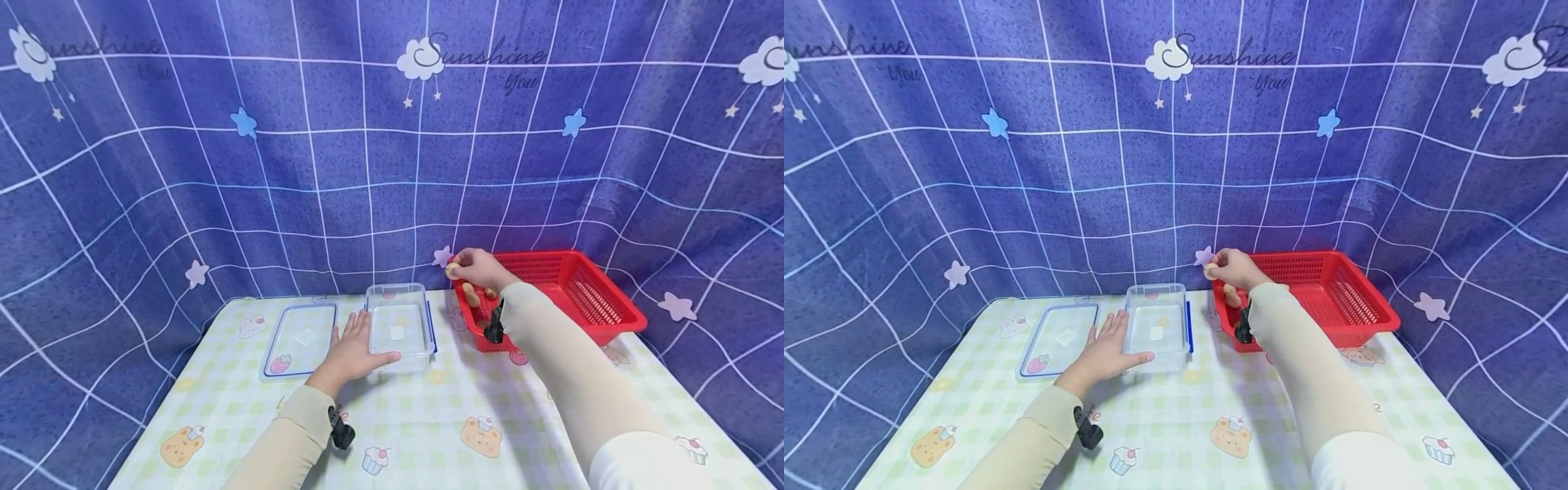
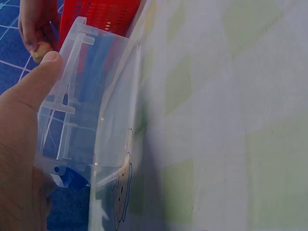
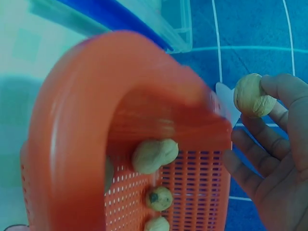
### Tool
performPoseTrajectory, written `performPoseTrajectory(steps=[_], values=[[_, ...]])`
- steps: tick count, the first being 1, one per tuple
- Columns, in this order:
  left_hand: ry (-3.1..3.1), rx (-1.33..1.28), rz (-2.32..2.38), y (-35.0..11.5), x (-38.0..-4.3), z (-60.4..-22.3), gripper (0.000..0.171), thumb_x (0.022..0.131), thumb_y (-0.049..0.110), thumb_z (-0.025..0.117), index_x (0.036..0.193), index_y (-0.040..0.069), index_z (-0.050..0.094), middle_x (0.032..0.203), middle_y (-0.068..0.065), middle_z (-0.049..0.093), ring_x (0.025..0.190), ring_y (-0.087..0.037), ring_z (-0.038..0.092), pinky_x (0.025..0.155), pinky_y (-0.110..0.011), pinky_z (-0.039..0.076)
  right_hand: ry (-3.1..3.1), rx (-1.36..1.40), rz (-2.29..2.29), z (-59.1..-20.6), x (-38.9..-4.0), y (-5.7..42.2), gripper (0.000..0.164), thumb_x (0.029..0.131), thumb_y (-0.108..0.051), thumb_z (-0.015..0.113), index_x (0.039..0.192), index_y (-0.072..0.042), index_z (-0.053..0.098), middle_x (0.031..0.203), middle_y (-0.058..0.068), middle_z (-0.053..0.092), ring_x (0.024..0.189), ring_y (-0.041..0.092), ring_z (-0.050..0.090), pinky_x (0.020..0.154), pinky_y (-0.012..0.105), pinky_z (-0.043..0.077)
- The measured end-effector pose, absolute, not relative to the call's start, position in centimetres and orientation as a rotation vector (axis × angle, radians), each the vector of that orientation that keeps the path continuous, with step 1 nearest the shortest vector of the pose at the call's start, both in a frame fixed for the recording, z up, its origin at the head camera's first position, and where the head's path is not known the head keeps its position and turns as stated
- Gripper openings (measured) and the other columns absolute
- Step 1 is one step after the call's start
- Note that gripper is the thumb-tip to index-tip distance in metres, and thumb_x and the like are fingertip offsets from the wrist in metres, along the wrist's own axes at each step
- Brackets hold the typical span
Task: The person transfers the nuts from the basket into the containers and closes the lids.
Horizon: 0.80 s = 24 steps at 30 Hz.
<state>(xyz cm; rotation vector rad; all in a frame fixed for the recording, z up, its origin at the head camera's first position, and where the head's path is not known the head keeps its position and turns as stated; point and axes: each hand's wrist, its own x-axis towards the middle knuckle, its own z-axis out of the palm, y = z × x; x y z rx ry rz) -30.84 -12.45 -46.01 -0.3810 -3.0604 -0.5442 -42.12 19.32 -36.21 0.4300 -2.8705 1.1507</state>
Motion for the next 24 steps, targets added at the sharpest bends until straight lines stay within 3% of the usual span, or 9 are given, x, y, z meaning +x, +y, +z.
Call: performPoseTrajectory(steps=[13,24], values=[[-3.053,-0.38,-0.501,-12.4,-31.0,-46.2,0.119,0.083,0.079,0.059,0.161,0.001,0.014,0.168,-0.015,0.009,0.156,-0.032,0.0,0.12,-0.062,-0.005,-2.829,0.496,1.198,-35.8,-41.8,16.4,0.031,0.092,-0.022,0.073,0.112,0.0,0.064,0.117,0.016,0.071,0.108,0.024,0.062,0.096,0.04,0.051],[-3.057,-0.394,-0.462,-12.4,-30.9,-46.1,0.13,0.076,0.093,0.046,0.161,0.001,0.013,0.168,-0.016,0.011,0.156,-0.033,0.003,0.12,-0.063,-0.003,-2.781,0.552,1.211,-36.5,-42.3,14.0,0.03,0.092,-0.019,0.073,0.111,0.002,0.065,0.102,0.014,0.073,0.097,0.023,0.065,0.089,0.038,0.054]])
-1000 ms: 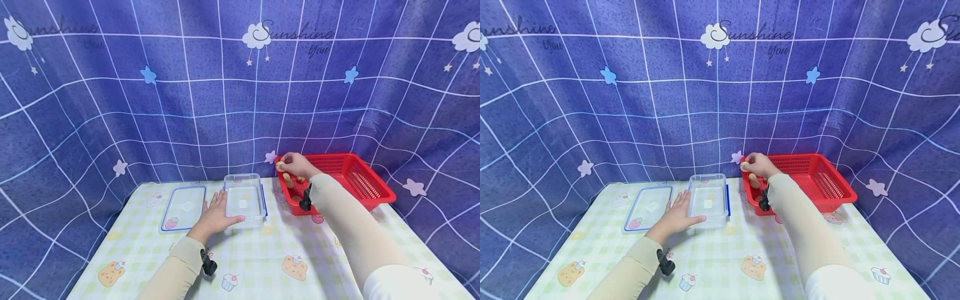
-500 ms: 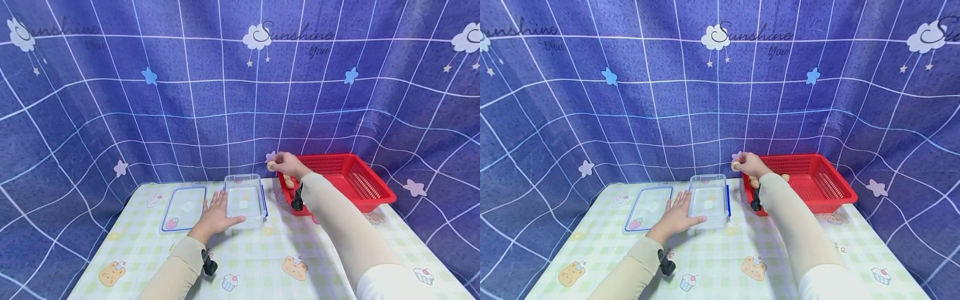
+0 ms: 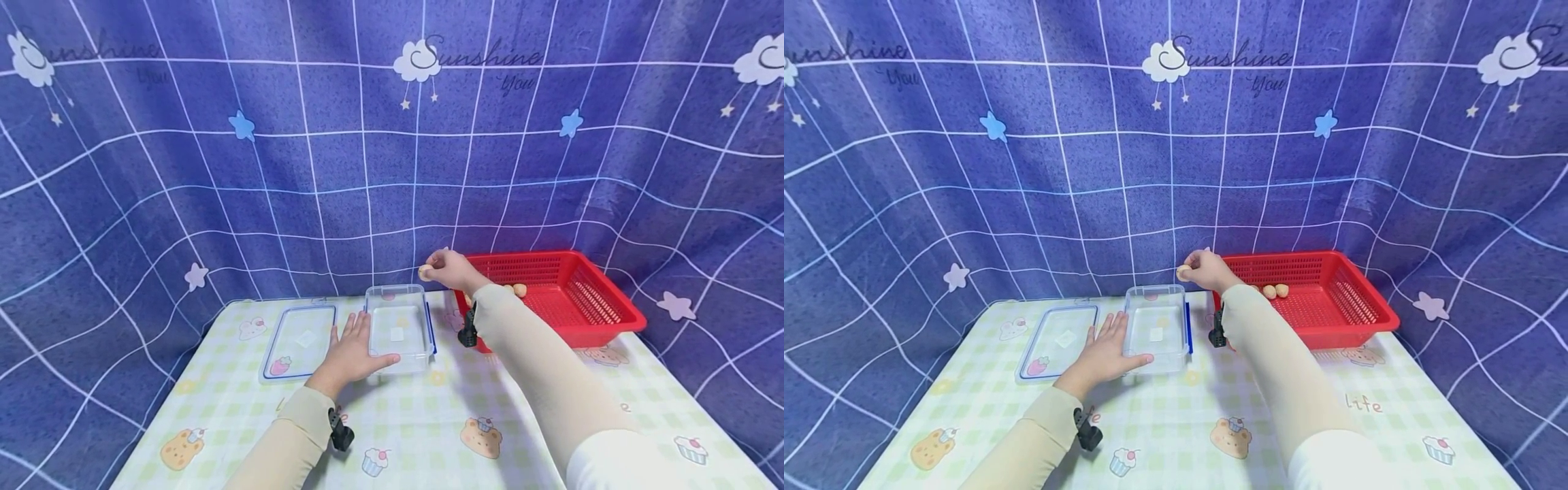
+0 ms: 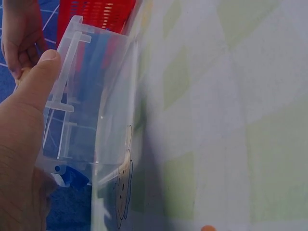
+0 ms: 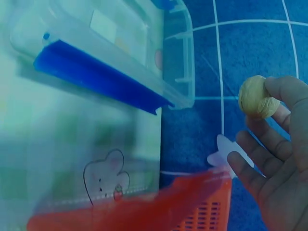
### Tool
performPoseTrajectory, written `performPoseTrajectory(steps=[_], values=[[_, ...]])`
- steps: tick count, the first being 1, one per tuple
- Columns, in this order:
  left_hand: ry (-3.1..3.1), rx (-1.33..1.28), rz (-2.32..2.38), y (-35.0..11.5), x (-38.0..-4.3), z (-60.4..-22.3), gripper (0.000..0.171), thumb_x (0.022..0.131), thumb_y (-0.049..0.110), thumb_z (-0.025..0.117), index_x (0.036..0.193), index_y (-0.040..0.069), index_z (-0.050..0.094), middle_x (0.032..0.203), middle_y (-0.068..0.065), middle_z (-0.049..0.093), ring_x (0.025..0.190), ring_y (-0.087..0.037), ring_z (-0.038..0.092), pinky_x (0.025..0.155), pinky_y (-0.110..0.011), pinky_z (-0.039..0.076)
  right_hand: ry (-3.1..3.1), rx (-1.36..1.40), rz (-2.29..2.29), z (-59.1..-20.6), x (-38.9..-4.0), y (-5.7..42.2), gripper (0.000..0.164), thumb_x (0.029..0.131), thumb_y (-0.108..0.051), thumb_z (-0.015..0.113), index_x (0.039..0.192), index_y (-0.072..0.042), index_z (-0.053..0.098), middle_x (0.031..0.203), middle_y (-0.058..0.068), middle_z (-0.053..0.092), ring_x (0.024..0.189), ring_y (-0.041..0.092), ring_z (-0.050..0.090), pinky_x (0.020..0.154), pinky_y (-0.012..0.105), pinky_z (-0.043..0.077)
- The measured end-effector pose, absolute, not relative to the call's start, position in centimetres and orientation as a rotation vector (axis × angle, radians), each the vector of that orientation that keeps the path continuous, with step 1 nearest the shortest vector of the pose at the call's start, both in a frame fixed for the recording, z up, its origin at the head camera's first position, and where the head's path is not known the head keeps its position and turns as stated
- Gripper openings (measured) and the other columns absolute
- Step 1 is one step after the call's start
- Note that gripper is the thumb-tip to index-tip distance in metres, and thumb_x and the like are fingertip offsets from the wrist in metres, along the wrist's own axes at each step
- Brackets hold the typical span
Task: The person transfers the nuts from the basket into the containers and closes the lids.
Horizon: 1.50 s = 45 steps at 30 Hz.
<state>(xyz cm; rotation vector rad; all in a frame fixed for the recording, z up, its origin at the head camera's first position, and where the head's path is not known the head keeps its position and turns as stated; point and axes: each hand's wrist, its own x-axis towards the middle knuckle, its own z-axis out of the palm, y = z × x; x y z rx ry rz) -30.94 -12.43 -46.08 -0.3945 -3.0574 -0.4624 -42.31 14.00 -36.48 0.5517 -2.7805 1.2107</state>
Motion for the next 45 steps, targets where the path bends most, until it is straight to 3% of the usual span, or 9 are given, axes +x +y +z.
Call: performPoseTrajectory(steps=[14,24,45], values=[[-3.041,-0.386,-0.495,-12.4,-30.9,-46.4,0.12,0.083,0.079,0.059,0.161,0.0,0.014,0.168,-0.017,0.013,0.156,-0.033,0.001,0.12,-0.064,-0.003,-2.722,0.629,1.254,-37.4,-41.9,11.2,0.023,0.093,-0.013,0.07,0.107,0.004,0.064,0.097,0.015,0.073,0.086,0.019,0.064,0.078,0.03,0.053],[-3.037,-0.401,-0.492,-12.3,-30.8,-46.1,0.119,0.083,0.078,0.059,0.161,0.0,0.015,0.168,-0.017,0.012,0.155,-0.032,0.001,0.119,-0.064,-0.004,-2.736,0.579,1.324,-38.4,-41.7,9.6,0.026,0.094,-0.02,0.071,0.11,0.0,0.063,0.103,0.014,0.072,0.095,0.023,0.066,0.086,0.037,0.055],[-3.038,-0.385,-0.475,-12.4,-31.0,-46.4,0.12,0.083,0.079,0.059,0.161,0.0,0.014,0.168,-0.017,0.013,0.156,-0.032,0.002,0.12,-0.063,-0.004,-2.674,0.465,1.28,-41.0,-41.9,7.6,0.027,0.091,-0.023,0.073,0.108,-0.003,0.066,0.1,0.011,0.074,0.093,0.022,0.067,0.084,0.035,0.054]])
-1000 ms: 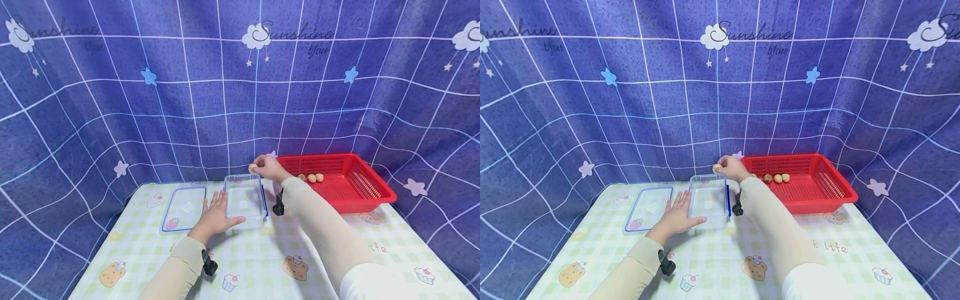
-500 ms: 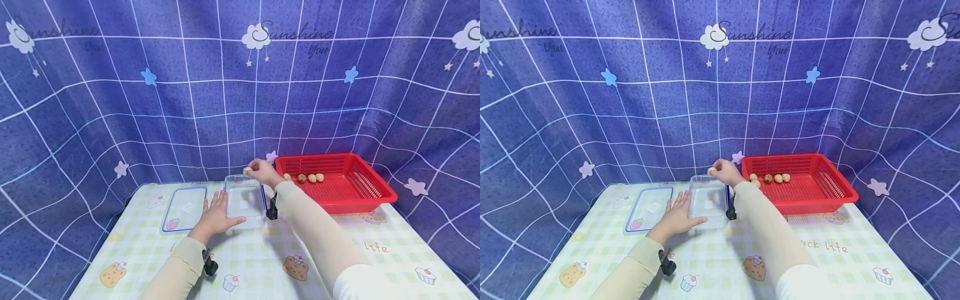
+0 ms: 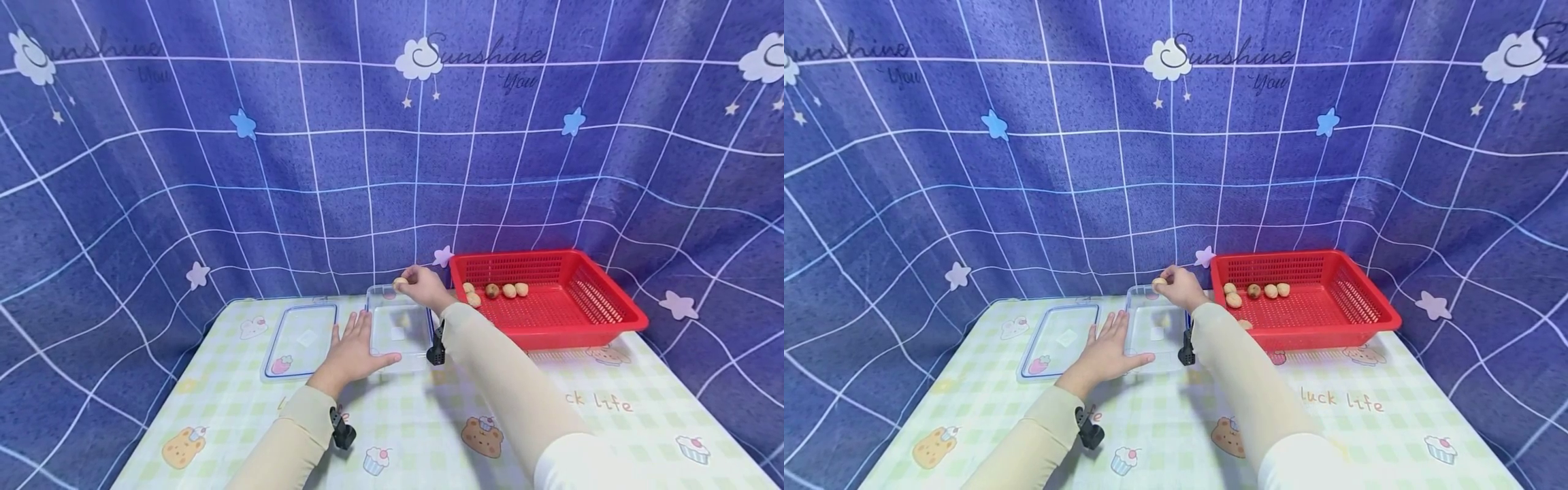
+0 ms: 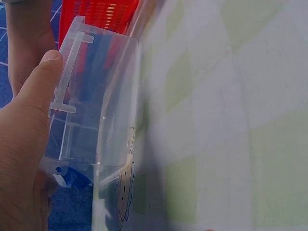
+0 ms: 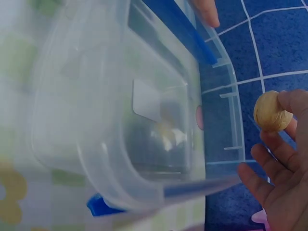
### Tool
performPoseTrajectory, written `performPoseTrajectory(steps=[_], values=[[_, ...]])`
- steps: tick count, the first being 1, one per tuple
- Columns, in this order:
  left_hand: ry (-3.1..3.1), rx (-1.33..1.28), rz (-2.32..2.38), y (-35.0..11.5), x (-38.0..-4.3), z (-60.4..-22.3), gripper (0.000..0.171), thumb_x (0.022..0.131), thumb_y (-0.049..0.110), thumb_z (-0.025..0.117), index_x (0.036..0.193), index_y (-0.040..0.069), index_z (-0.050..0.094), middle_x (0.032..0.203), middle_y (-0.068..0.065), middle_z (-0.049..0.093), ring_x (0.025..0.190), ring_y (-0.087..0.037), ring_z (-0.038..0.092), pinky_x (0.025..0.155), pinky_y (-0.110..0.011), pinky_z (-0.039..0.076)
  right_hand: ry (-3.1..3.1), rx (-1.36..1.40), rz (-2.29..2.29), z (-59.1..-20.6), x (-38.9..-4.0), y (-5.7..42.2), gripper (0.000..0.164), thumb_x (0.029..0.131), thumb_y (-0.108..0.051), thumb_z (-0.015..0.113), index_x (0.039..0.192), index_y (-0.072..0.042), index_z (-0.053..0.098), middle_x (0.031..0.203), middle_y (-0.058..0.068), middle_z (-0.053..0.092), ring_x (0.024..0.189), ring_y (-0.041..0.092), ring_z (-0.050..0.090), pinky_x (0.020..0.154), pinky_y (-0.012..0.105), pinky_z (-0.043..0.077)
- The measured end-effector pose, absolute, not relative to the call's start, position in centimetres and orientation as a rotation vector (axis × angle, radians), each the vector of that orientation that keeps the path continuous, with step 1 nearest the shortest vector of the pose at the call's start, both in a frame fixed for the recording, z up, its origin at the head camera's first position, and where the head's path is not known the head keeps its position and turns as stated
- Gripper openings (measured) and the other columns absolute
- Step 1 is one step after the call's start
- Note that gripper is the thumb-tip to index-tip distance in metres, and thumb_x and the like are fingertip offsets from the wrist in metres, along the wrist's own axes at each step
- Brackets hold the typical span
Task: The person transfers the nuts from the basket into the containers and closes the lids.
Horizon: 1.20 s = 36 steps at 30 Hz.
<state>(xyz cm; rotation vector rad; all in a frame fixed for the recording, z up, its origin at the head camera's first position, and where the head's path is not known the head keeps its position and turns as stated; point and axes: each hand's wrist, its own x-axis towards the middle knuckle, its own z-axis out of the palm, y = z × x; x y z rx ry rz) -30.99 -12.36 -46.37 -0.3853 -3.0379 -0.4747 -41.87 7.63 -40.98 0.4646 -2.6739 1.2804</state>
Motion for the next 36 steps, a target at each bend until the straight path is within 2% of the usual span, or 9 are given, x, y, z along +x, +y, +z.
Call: performPoseTrajectory(steps=[10,18,24,36], values=[[-3.038,-0.398,-0.45,-12.5,-31.1,-46.3,0.131,0.075,0.095,0.044,0.161,0.0,0.016,0.168,-0.016,0.013,0.156,-0.032,0.004,0.12,-0.064,0.001,-2.675,0.446,1.298,-41.8,-41.6,6.5,0.028,0.092,-0.023,0.074,0.11,-0.003,0.066,0.102,0.011,0.074,0.095,0.023,0.068,0.087,0.037,0.054],[-3.037,-0.4,-0.484,-12.4,-30.9,-46.0,0.122,0.081,0.083,0.055,0.161,0.0,0.016,0.168,-0.016,0.014,0.156,-0.032,0.003,0.12,-0.063,-0.003,-2.67,0.441,1.271,-43.1,-42.3,5.7,0.027,0.092,-0.023,0.074,0.109,-0.004,0.066,0.101,0.011,0.074,0.095,0.023,0.068,0.087,0.036,0.054],[-3.045,-0.409,-0.467,-12.4,-31.0,-46.3,0.123,0.081,0.086,0.052,0.161,0.0,0.014,0.168,-0.016,0.012,0.155,-0.032,0.002,0.12,-0.064,-0.001,-2.664,0.442,1.284,-43.9,-42.2,5.0,0.025,0.091,-0.024,0.075,0.106,-0.005,0.067,0.098,0.009,0.074,0.093,0.021,0.068,0.087,0.036,0.054],[-3.043,-0.403,-0.496,-12.4,-30.9,-46.1,0.12,0.083,0.08,0.058,0.161,0.0,0.013,0.168,-0.015,0.008,0.155,-0.032,0.001,0.12,-0.063,-0.005,-2.665,0.491,1.272,-44.9,-42.0,4.0,0.029,0.093,-0.024,0.074,0.11,-0.002,0.066,0.099,0.011,0.072,0.093,0.022,0.067,0.088,0.035,0.054]])
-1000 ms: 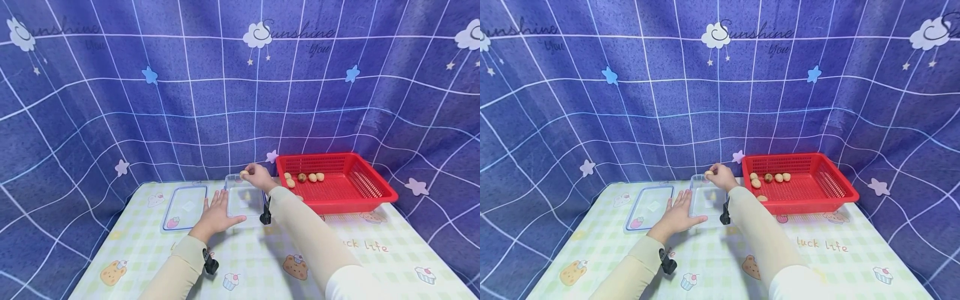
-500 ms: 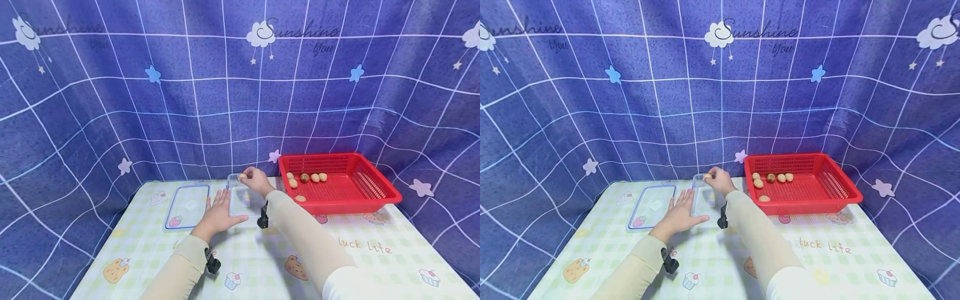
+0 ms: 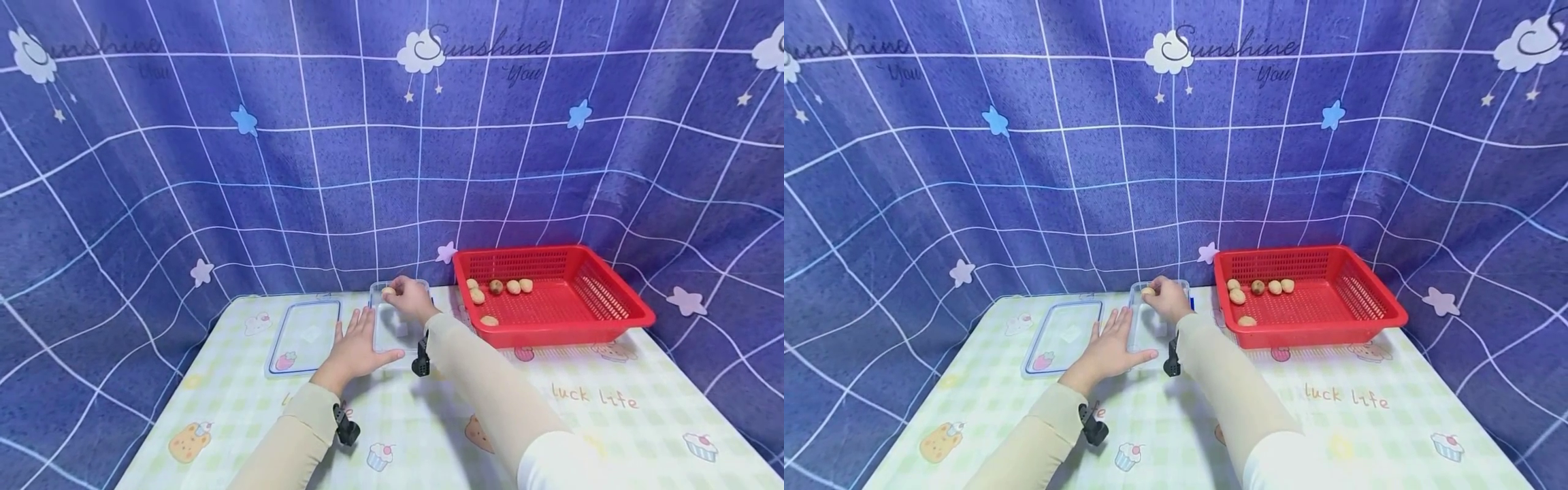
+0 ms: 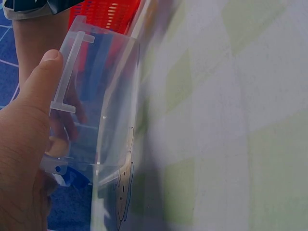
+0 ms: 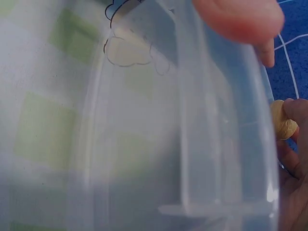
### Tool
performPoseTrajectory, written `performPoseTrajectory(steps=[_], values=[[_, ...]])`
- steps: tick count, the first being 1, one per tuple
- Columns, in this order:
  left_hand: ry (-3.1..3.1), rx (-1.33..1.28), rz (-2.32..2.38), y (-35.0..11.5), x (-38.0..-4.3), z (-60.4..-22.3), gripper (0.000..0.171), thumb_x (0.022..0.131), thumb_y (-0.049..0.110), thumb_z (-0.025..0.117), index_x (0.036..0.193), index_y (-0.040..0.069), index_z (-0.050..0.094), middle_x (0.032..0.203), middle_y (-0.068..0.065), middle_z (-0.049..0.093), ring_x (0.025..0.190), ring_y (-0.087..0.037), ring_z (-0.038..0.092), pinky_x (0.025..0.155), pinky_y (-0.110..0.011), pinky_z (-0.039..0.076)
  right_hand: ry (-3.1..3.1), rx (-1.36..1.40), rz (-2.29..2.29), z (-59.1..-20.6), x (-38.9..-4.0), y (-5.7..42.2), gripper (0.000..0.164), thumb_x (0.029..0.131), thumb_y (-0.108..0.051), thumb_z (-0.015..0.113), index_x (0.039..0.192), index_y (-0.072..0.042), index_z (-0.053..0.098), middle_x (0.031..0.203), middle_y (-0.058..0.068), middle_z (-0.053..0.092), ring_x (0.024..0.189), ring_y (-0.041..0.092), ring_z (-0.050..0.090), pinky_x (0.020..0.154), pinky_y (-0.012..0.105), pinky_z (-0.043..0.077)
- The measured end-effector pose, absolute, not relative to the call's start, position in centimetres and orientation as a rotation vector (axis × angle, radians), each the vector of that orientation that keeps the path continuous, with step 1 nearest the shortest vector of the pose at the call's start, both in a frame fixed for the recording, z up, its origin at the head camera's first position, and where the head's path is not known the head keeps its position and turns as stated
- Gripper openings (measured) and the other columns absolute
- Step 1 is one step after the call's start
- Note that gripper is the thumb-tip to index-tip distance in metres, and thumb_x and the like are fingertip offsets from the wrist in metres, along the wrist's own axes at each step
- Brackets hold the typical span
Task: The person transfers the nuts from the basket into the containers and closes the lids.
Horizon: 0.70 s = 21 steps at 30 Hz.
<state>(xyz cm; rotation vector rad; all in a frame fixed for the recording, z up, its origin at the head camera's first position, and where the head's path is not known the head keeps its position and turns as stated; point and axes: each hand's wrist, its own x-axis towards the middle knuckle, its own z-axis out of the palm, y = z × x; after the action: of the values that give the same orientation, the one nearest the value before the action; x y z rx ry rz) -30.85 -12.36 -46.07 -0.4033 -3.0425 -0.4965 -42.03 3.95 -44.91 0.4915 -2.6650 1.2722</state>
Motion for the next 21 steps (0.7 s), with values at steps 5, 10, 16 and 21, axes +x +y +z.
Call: performPoseTrajectory(steps=[5,10,16,21], values=[[-3.04,-0.399,-0.493,-12.4,-30.9,-46.3,0.119,0.083,0.079,0.057,0.161,0.0,0.013,0.168,-0.014,0.008,0.155,-0.032,0.001,0.12,-0.062,-0.005,-2.649,0.517,1.279,-45.2,-41.8,3.8,0.031,0.093,-0.023,0.074,0.112,-0.001,0.066,0.101,0.012,0.072,0.093,0.023,0.067,0.089,0.036,0.054],[-3.038,-0.403,-0.495,-12.4,-31.0,-46.7,0.119,0.083,0.079,0.057,0.161,0.0,0.014,0.168,-0.015,0.01,0.155,-0.033,0.002,0.12,-0.063,-0.004,-2.642,0.544,1.281,-45.8,-41.7,3.7,0.033,0.092,-0.023,0.075,0.113,0.0,0.066,0.102,0.013,0.072,0.093,0.023,0.066,0.088,0.038,0.055],[-3.022,-0.411,-0.481,-12.4,-31.0,-46.6,0.122,0.081,0.083,0.055,0.161,0.0,0.015,0.168,-0.015,0.01,0.155,-0.033,0.004,0.119,-0.064,-0.003,-2.626,0.509,1.358,-46.2,-42.1,3.4,0.039,0.092,-0.02,0.075,0.123,0.0,0.061,0.115,0.016,0.071,0.108,0.029,0.067,0.098,0.041,0.052],[-3.013,-0.404,-0.496,-12.4,-31.2,-46.7,0.122,0.082,0.081,0.057,0.161,-0.001,0.015,0.168,-0.017,0.012,0.155,-0.033,0.003,0.119,-0.065,-0.003,-2.609,0.51,1.349,-46.2,-42.4,3.5,0.04,0.092,-0.019,0.074,0.124,-0.002,0.059,0.12,0.017,0.071,0.115,0.032,0.066,0.102,0.044,0.049]])
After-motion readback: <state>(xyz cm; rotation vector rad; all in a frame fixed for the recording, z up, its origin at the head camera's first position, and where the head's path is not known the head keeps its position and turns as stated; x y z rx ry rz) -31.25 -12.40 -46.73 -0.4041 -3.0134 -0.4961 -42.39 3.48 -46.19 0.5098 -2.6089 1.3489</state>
